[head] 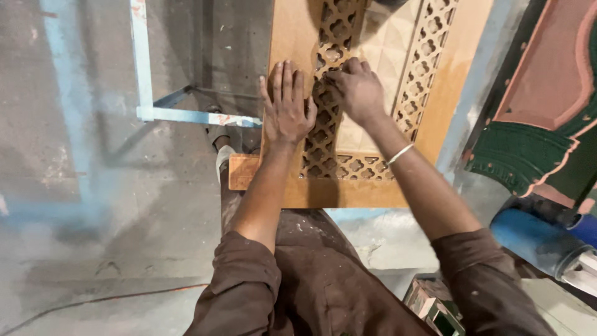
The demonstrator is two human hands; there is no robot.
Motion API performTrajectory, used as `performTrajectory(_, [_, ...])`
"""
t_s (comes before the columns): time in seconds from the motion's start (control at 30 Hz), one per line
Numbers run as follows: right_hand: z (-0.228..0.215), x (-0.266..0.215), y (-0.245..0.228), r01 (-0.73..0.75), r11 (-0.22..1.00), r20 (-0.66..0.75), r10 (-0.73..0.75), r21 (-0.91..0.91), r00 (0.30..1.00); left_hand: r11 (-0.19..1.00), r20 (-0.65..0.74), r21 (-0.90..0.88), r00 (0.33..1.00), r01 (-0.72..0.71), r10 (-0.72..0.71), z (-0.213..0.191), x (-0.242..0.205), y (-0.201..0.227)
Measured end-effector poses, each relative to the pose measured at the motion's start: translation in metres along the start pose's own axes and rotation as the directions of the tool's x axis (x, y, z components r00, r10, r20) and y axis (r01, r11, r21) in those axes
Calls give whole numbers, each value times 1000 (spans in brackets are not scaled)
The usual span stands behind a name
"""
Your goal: The person applies a dark adhesive to the cutout patterns of a wooden lattice panel using a small brush. They repeatedly dip the brush into a metal can and spread the glue into the recessed areas of the panel.
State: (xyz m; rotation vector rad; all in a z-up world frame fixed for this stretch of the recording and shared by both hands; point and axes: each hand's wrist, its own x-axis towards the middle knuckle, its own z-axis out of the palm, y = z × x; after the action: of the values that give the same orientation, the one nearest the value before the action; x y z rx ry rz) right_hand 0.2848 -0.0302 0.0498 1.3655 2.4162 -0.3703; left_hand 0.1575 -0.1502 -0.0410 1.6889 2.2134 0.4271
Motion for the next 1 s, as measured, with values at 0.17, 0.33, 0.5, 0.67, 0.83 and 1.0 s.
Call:
performTrajectory(0.17, [-11, -6, 5, -32, 994, 98, 22, 101, 995, 1000, 58, 11, 998, 9, -9, -3, 0, -3])
performTrajectory(0.33, [-5, -3, -1, 306, 884, -67, -350, -353, 934, 1000, 50, 8, 999, -5, 5, 1, 2, -3])
performTrajectory(0.5, [-37, 8, 26, 14, 1000, 242, -19, 26, 970, 1000, 82, 4, 997, 11, -11, -3, 8, -2])
performTrajectory(0.67, [-8, -7, 12, 179, 976, -49, -175, 124, 983, 1000, 78, 14, 997, 8, -9, -3, 1, 2])
performTrajectory(0.83, [5, -12, -10, 18, 997, -4, -18, 77, 1000, 999, 14, -36, 1000, -1, 1, -11, 2, -1])
performTrajectory(1.0, [7, -24, -15, 242, 965, -102, -252, -96, 962, 1000, -19, 14, 1000, -9, 9, -5, 1, -1])
